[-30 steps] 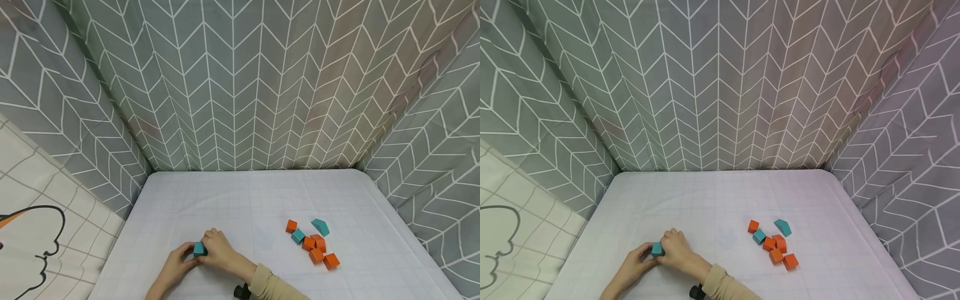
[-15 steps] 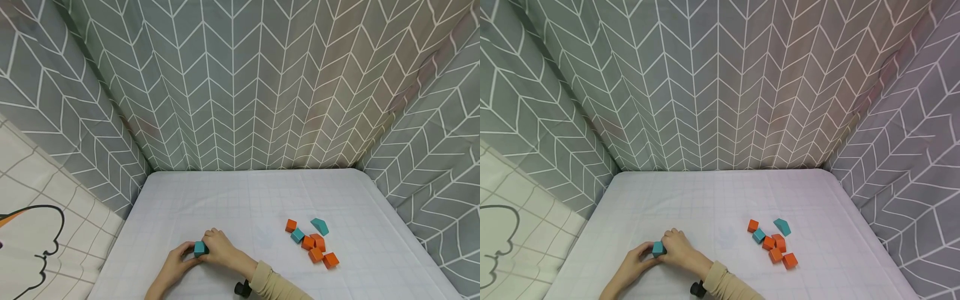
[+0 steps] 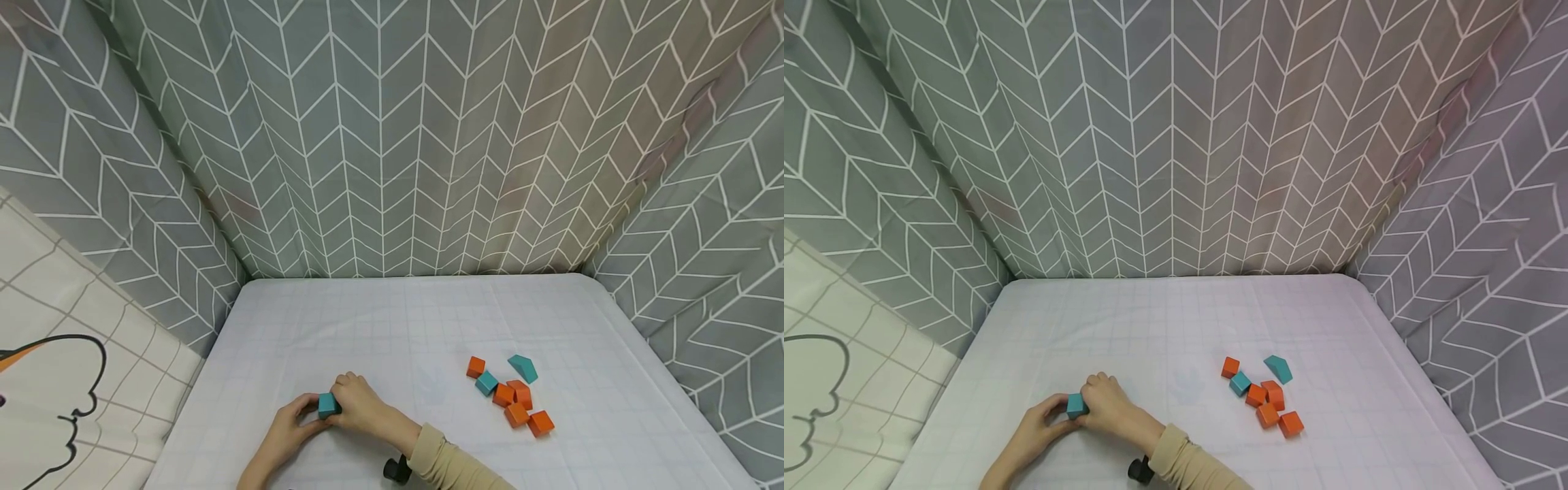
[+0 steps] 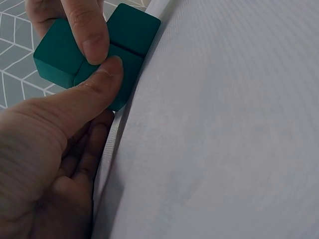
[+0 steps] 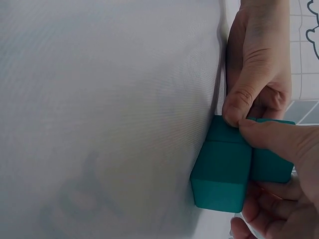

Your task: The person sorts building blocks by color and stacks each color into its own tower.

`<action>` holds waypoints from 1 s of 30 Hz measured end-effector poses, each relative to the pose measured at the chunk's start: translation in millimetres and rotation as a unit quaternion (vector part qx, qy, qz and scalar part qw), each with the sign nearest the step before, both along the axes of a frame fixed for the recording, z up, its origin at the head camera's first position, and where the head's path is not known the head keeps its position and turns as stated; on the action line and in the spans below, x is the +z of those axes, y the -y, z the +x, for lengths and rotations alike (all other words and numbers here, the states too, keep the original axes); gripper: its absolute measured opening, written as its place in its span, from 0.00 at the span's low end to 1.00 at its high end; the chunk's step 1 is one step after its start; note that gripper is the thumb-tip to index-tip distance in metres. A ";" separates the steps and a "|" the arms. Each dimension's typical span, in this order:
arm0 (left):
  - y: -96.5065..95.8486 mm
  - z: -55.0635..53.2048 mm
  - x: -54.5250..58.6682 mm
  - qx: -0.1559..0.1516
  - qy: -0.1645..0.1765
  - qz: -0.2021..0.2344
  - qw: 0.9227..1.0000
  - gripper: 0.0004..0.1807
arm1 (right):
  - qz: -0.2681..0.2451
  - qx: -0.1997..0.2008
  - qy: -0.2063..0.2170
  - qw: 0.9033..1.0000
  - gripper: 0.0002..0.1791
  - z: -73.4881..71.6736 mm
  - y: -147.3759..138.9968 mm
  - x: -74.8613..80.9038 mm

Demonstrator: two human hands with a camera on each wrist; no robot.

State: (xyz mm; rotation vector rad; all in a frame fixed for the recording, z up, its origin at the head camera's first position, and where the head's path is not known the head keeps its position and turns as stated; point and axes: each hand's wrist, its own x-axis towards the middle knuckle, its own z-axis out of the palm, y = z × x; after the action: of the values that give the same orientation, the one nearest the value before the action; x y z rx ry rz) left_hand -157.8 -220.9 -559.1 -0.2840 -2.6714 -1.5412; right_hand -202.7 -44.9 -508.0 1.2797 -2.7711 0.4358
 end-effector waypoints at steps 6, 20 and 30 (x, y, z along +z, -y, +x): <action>-0.1 0.0 0.1 0.001 0.010 0.007 1.000 0.22 | -0.004 -0.006 -0.008 1.000 0.21 0.7 0.2 -0.2; -0.9 -1.5 1.0 0.011 0.011 0.006 1.000 0.22 | -0.006 -0.015 -0.032 0.999 0.20 0.3 1.6 -1.8; -0.6 -1.7 -1.7 0.012 0.007 -0.016 1.000 0.22 | -0.021 -0.022 -0.026 0.999 0.31 0.6 -0.8 8.5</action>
State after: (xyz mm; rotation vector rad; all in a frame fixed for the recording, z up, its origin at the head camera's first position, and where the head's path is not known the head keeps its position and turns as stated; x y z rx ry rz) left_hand -159.5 -220.3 -560.9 -0.2429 -2.7028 -1.5000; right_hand -202.1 -44.1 -499.5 1.2021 -2.7263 0.4486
